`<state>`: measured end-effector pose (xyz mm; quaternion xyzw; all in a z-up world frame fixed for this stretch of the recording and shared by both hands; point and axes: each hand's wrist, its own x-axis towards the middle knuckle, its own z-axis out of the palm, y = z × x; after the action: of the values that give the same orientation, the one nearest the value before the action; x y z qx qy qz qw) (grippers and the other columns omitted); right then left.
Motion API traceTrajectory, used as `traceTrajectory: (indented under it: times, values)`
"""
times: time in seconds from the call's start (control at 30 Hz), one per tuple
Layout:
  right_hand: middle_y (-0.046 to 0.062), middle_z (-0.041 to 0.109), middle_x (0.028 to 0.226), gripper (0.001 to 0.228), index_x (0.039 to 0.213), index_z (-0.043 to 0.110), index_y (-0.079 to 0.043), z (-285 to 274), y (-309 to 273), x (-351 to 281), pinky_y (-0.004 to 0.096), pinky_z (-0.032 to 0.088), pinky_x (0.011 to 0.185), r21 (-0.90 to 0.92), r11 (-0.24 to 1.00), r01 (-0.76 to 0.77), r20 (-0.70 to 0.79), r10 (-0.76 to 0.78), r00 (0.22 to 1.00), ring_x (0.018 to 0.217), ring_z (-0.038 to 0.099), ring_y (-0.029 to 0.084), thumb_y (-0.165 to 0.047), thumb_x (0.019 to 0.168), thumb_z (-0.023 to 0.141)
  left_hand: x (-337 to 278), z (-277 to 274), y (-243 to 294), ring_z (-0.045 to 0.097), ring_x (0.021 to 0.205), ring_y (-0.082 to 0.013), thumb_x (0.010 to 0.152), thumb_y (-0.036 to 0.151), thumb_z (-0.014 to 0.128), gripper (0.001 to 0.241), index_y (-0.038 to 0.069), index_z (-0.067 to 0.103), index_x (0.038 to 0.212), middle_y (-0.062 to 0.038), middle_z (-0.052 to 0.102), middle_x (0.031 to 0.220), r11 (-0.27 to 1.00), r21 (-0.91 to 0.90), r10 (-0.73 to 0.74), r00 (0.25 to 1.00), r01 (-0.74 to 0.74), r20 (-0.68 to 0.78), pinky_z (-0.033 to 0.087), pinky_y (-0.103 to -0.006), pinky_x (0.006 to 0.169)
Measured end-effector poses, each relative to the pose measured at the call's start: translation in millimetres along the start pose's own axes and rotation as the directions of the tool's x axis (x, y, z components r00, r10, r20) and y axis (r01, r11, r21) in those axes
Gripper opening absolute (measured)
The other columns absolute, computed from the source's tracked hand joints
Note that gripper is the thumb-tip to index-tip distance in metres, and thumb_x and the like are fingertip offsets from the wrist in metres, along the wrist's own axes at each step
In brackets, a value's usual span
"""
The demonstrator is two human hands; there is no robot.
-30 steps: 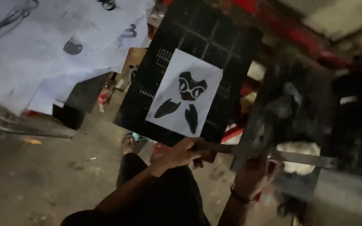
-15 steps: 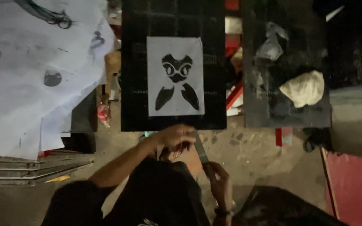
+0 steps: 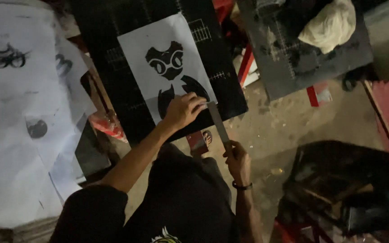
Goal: Aligning a printed stencil design on a printing board using a ruler for precise placement.
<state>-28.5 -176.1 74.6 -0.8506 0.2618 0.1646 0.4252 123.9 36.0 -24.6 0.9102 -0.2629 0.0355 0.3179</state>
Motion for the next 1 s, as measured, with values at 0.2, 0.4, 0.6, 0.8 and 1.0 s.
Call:
traceTrajectory:
  times: [0.2,0.4,0.6,0.8,1.0]
  values:
    - [0.014,0.074,0.069,0.034,0.114,0.073,0.0,14,10,1,0.041,0.052,0.061,-0.046,0.998,-0.035,-0.063,0.032,0.998,0.058,0.068,0.026,-0.03,0.104,0.059,-3,-20,4,0.064,0.066,-0.0126,0.098,0.023,0.07,0.014,0.025,0.076,0.111,0.003,0.059,0.09,0.99,-0.009,0.139,0.99,-0.139,-0.036,0.055,-0.0277,0.049]
    - [0.016,0.073,0.067,0.043,0.113,0.073,0.004,12,0,3,0.041,0.051,0.055,-0.067,0.998,-0.019,-0.072,0.014,0.997,0.054,0.066,0.027,-0.036,0.102,0.063,-6,-15,0,0.065,0.069,-0.0162,0.096,0.018,0.067,0.019,0.028,0.075,0.11,0.001,0.058,0.09,0.987,0.026,0.163,0.984,-0.162,-0.07,0.056,-0.0307,0.049]
    - [0.015,0.073,0.068,0.041,0.111,0.075,0.002,9,14,12,0.041,0.051,0.052,-0.077,0.995,0.067,-0.06,-0.072,0.996,0.054,0.067,0.027,-0.036,0.104,0.06,-4,-21,3,0.064,0.068,-0.0125,0.097,0.018,0.065,0.018,0.028,0.076,0.107,0.003,0.056,0.089,0.981,0.036,0.194,0.973,-0.191,-0.126,0.053,-0.0255,0.048]
    - [0.018,0.071,0.067,0.038,0.113,0.074,0.004,6,9,13,0.042,0.048,0.052,-0.022,0.996,0.09,-0.014,-0.09,0.996,0.055,0.065,0.028,-0.031,0.103,0.062,-5,-7,3,0.065,0.072,-0.0096,0.095,0.024,0.067,0.013,0.031,0.075,0.102,0.005,0.056,0.087,0.985,0.095,0.16,0.974,-0.146,-0.159,0.055,-0.0211,0.052]
    - [0.017,0.071,0.066,0.036,0.112,0.073,0.005,4,7,13,0.041,0.047,0.049,-0.043,0.997,0.07,-0.02,-0.071,0.997,0.052,0.064,0.027,-0.028,0.102,0.063,-5,-2,1,0.063,0.07,-0.0074,0.097,0.025,0.064,0.016,0.033,0.075,0.106,0.006,0.054,0.086,0.981,0.134,0.164,0.972,-0.142,-0.167,0.054,-0.021,0.055]
